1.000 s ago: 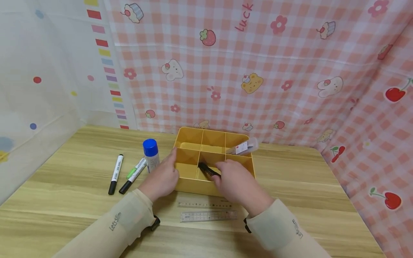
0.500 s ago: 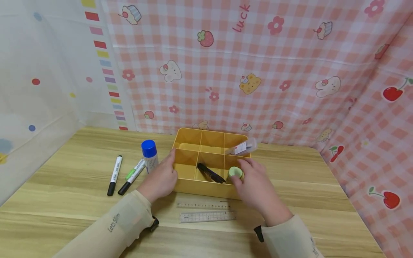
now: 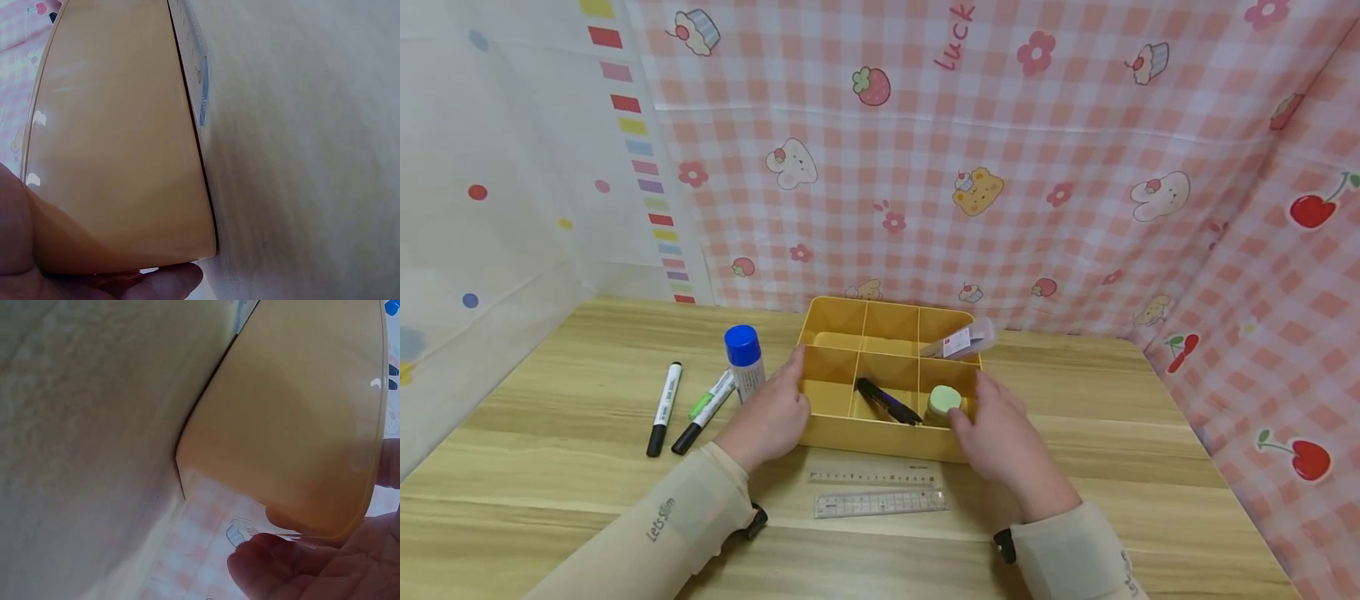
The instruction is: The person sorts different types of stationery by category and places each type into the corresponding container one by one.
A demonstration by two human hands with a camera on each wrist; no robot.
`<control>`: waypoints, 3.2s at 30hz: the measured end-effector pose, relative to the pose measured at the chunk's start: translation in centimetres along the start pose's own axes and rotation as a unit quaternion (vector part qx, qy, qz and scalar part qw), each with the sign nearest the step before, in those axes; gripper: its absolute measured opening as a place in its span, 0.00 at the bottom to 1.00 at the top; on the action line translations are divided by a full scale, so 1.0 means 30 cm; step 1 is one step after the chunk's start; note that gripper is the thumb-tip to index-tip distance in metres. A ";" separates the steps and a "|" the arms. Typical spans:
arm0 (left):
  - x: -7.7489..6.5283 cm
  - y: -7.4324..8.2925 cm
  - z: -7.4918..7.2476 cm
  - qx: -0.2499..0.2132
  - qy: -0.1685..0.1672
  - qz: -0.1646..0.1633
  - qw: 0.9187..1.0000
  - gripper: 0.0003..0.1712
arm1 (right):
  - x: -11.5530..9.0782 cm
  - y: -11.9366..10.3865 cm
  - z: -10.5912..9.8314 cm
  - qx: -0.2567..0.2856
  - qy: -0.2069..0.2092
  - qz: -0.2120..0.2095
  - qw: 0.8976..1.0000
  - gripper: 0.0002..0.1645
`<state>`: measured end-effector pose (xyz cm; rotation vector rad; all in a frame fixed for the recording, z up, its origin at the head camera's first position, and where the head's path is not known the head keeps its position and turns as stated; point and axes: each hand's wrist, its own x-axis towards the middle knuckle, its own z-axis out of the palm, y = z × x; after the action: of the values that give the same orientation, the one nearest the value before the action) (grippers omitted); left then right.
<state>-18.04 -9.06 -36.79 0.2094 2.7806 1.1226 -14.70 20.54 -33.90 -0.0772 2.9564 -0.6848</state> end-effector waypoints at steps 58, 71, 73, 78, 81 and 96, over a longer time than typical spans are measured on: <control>-0.254 0.164 -0.021 0.159 0.038 0.116 0.980 0.27 | 0.025 0.054 0.009 0.069 -0.061 0.018 0.996 0.48; -0.286 0.121 0.035 0.217 -0.092 0.150 0.960 0.13 | 0.021 0.055 0.021 0.061 -0.064 0.024 0.996 0.47; -0.286 0.113 0.041 0.220 -0.095 0.153 0.959 0.12 | 0.021 0.053 0.021 0.061 -0.065 0.024 0.996 0.47; -0.287 0.098 0.037 0.221 -0.091 0.144 0.960 0.13 | 0.022 0.047 0.024 0.065 -0.067 0.023 0.995 0.47; -0.285 0.091 0.030 0.222 -0.085 0.135 0.962 0.14 | 0.023 0.046 0.025 0.066 -0.067 0.024 0.995 0.48; -0.277 0.069 -0.019 0.200 -0.065 0.075 0.975 0.18 | 0.022 0.061 0.011 0.063 -0.064 0.022 0.996 0.47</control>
<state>-9.81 -9.46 -34.33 0.5200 2.8781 0.5338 -15.38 21.97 -35.07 -0.0445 2.7773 -0.8260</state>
